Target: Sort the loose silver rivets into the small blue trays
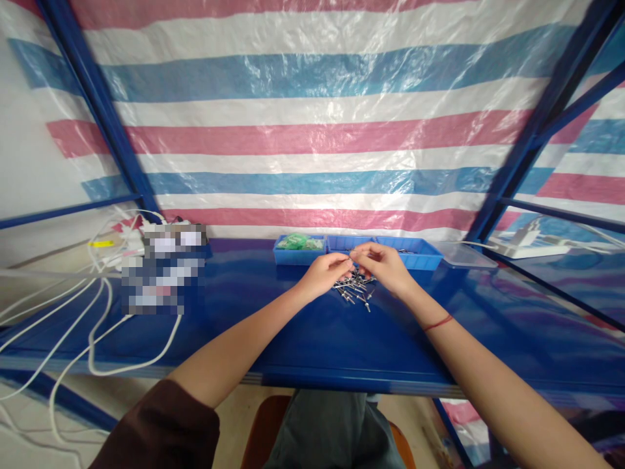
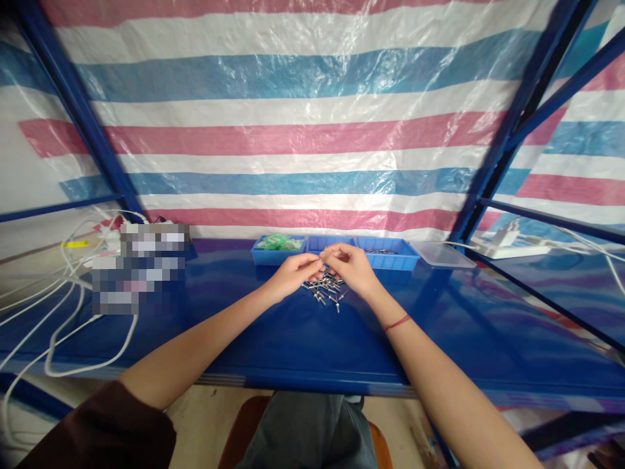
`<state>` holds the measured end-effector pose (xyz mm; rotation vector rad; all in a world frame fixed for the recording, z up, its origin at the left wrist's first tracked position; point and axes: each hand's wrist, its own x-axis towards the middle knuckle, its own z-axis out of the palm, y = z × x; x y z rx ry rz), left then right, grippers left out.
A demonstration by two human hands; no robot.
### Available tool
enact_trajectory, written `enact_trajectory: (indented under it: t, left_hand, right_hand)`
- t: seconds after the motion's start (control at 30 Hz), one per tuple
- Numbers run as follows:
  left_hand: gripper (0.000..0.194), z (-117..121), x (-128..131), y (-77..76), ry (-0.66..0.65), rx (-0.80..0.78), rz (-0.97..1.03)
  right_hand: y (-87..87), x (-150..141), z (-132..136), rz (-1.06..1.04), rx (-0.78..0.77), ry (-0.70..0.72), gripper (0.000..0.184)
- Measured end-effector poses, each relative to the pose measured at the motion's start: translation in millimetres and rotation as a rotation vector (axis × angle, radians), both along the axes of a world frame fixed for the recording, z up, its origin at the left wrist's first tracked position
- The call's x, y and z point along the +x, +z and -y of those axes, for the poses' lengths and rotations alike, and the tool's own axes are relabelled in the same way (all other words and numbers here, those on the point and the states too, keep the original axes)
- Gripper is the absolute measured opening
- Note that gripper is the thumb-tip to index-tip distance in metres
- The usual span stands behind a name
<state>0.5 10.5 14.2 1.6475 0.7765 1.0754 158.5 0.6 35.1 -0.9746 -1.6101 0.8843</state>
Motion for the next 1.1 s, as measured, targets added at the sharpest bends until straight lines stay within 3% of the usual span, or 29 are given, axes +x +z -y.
enact_trajectory:
  t: [0.13, 0.33, 0.5, 0.6, 0.73, 0.83, 0.97, 1.1]
  left_hand:
    - [0.025, -0.8, -0.5, -2.5, -0.018, 0.056, -0.045]
    - [0.017, -3.0, -1.5, -0.5, 0.237, 0.332, -0.084]
    - [0.021, -4.6, -5.1, 0.0, 0.345, 0.375, -0.194]
    - [0.027, -5.9, -9.0, 0.3, 0.37, 0.42, -0.31]
    - [0.019, -8.4, -16.1, 1.3, 0.31, 0.587, -0.522]
    - [0.022, -10.5, -20.5, -0.1, 0.241, 0.659, -0.66]
    - [0.026, -11.3, -23.0, -4.5, 0.212, 0.688, -0.832]
    - [0.027, -10.4, -21.4, -7.5, 0.264, 0.705, -0.915]
  right_hand:
    - [0.7, -1.3, 1.2, 0.015, 0.031, 0.01, 0.03]
    - [3.1, -1.5, 1.3, 0.113, 0.206, 0.02, 0.025]
    - [-1.1, 5.8, -9.0, 0.256, 0.255, -0.04, 0.031]
    - [-2.4, 22.9, -18.9, 0.354, 0.275, -0.287, 0.036]
    - [-2.7, 57.2, -29.6, 0.494, 0.276, -0.709, 0.036]
    - [-2.9, 76.1, -33.6, 0.593, 0.159, -0.857, 0.039]
    - [-1.2, 75.3, -33.0, 0.648, 0.142, -0.808, 0.045]
    - [1.2, 54.2, -26.3, 0.728, 0.271, -0.506, 0.034]
